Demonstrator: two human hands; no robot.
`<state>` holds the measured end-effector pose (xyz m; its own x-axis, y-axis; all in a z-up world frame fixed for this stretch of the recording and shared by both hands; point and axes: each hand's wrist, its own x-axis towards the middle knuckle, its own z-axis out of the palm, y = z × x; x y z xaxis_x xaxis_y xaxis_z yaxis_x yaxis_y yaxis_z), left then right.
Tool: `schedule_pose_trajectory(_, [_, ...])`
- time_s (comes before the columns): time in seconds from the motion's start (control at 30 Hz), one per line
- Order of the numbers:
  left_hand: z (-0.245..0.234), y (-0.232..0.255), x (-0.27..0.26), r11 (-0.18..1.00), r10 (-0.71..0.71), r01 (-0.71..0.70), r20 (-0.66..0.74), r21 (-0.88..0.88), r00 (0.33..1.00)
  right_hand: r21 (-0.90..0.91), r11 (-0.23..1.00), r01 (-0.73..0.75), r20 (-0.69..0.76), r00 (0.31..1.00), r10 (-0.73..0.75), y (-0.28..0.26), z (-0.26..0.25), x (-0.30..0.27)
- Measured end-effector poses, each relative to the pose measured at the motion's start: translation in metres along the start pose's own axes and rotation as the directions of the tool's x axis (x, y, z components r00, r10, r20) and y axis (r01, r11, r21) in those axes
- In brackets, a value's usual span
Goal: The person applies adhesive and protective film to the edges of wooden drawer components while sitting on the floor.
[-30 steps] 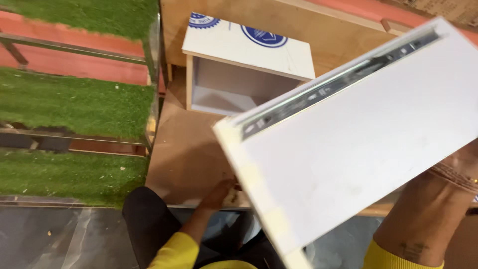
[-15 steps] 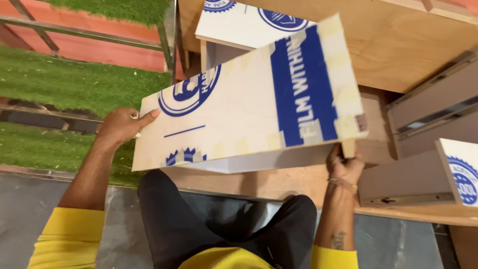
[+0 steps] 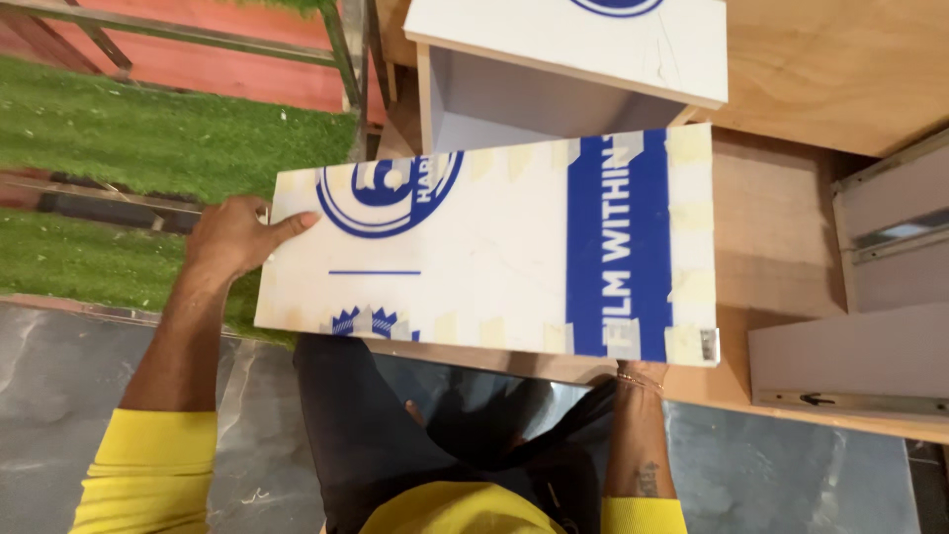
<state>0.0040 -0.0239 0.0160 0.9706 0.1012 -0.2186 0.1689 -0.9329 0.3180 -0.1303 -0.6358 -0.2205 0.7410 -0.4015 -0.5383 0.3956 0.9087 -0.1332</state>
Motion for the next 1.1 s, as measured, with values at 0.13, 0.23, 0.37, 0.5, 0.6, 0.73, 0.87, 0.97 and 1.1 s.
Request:
schedule_pose_trajectory(0.13, [-0.011,0.038,-0.005,0.999,0.039,-0.038,-0.024,0.004,0.999,0.072,0.997,-0.006,-0.134,0.991,0.015,-0.018,-0.016,0.023])
schedule_pose_trajectory(0.23, [-0.012,0.068,-0.006,0.998,0.04,-0.039,-0.02,0.044,0.999,0.114,0.993,-0.004,-0.201,0.979,0.027,-0.028,-0.02,0.032])
schedule_pose_trajectory(0.37, [-0.013,0.106,-0.005,0.99,0.118,-0.114,-0.048,0.079,0.992,0.15,0.989,-0.012,-0.266,0.962,0.052,-0.029,-0.023,0.038])
schedule_pose_trajectory(0.5, [-0.013,0.135,-0.011,0.989,0.129,-0.127,-0.02,0.072,0.991,0.208,0.971,-0.121,-0.231,0.958,0.169,-0.026,-0.024,0.043])
schedule_pose_trajectory(0.6, [-0.012,0.151,-0.017,0.986,0.168,-0.167,-0.051,0.02,0.984,0.351,0.905,-0.242,-0.147,0.94,0.308,-0.026,-0.035,0.041])
schedule_pose_trajectory(0.73, [-0.006,0.174,-0.024,0.979,0.2,-0.197,-0.074,0.047,0.977,0.248,0.967,-0.065,-0.322,0.935,0.145,-0.024,-0.049,0.042])
schedule_pose_trajectory(0.87, [-0.001,0.193,-0.032,0.976,0.217,-0.214,-0.061,0.046,0.974,0.096,0.994,-0.051,-0.256,0.964,0.074,-0.015,-0.061,0.048])
schedule_pose_trajectory(0.97, [0.002,0.198,-0.034,0.972,0.233,-0.23,-0.071,0.042,0.97,-0.014,0.999,-0.044,-0.188,0.981,0.04,-0.013,-0.071,0.047])
schedule_pose_trajectory(1.1, [0.0,0.195,-0.034,0.967,0.255,-0.254,-0.112,0.028,0.96,-0.182,0.983,0.002,-0.132,0.991,-0.026,-0.023,-0.085,0.016])
